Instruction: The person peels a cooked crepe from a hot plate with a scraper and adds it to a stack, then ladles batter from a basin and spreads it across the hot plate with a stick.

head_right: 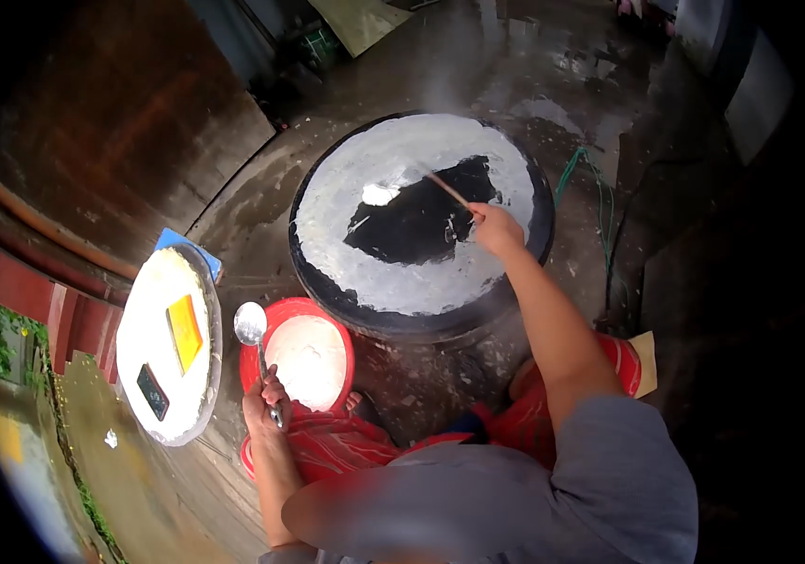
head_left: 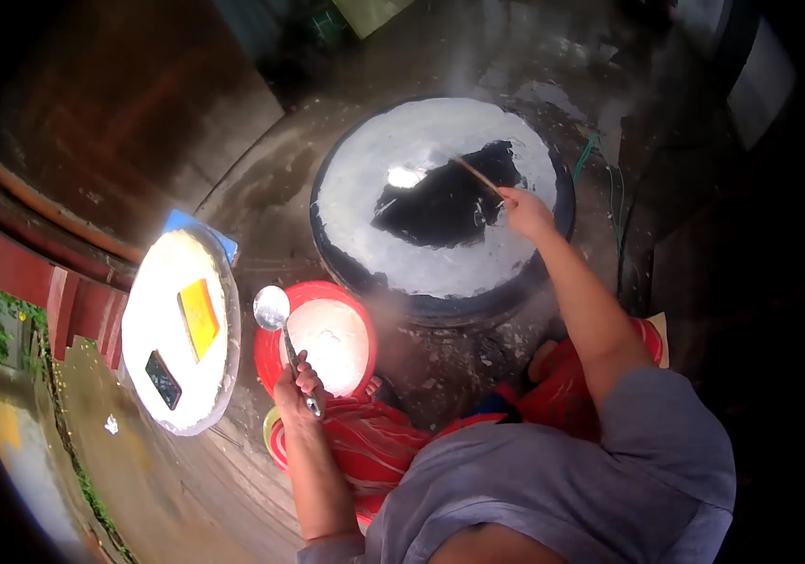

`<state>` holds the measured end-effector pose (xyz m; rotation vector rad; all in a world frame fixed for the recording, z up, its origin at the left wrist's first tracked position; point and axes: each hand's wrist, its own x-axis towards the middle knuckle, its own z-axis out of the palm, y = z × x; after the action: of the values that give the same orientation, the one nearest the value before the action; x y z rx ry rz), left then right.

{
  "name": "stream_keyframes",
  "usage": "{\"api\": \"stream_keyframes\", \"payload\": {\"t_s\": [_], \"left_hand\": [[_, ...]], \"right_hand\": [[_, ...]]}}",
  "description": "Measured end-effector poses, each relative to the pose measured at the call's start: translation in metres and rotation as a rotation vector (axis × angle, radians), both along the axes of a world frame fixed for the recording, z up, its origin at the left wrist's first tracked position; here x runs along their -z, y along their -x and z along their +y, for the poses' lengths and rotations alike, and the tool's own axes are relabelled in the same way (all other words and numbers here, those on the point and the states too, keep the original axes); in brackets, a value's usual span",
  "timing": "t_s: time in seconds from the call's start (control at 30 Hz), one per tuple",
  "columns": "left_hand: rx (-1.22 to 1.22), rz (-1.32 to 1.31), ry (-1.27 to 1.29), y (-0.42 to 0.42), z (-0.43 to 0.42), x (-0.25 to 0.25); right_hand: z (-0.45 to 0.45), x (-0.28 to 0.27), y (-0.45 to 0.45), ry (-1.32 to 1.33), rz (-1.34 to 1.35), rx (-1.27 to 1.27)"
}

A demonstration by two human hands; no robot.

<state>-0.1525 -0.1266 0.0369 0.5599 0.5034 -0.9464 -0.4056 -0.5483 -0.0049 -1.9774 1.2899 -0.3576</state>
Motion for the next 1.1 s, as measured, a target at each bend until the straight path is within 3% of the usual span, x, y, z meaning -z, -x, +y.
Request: {"api": "stream_keyframes", "payload": {"t_s": [0.07,0.1,0.23,0.33,0.37,0.47,0.6,0.67,0.77,0.83,0.97,1.1], "left_hand": [[0.001,0.006,-0.011,0.002,-0.002,-0.001],[-0.002,0.003,-0.016,0.001,-0.002,-0.003],[-0.003,0.029,0.024,0.003,-0.002,-0.005],[0.005,-0.009,0.032,0.001,0.003,-0.001],[0.001,-0.002,0.031,0.002,0.003,0.000],[-0.011,-0.009,0.006,0.003,0.001,-0.004],[0.003,-0.002,0.018,0.003,0.002,-0.004],[-0.001,0.002,0.016,0.002,0.002,-0.003],[0.005,-0.006,0.025,-0.002,0.006,0.003],[0.009,-0.013,0.020,-0.002,0.006,0.005],[0.025,0.005,0.045,-0.004,0.006,0.009],[0.036,0.036,0.027,-0.003,0.005,0.008]], "right_hand": [[-0.003,0.028,-0.009,-0.007,-0.116,0.091],[0.006,0.041,-0.022,0.092,-0.147,0.013],[0.036,-0.006,-0.025,0.150,-0.024,-0.258],[0.021,-0.026,-0.004,-0.073,-0.024,-0.162],[0.014,-0.004,-0.005,0.038,-0.065,-0.065],[0.025,0.026,-0.030,0.047,-0.106,-0.109],[0.034,-0.020,-0.024,0.133,0.040,-0.404],[0.039,-0.065,-0.004,0.076,0.105,-0.377],[0.054,-0.082,0.016,0.214,0.240,-0.253],[0.087,-0.059,0.013,0.617,0.074,-0.055],[0.164,-0.014,-0.023,0.834,0.110,-0.329],[0.152,0.015,-0.029,0.909,0.249,-0.262]]}}
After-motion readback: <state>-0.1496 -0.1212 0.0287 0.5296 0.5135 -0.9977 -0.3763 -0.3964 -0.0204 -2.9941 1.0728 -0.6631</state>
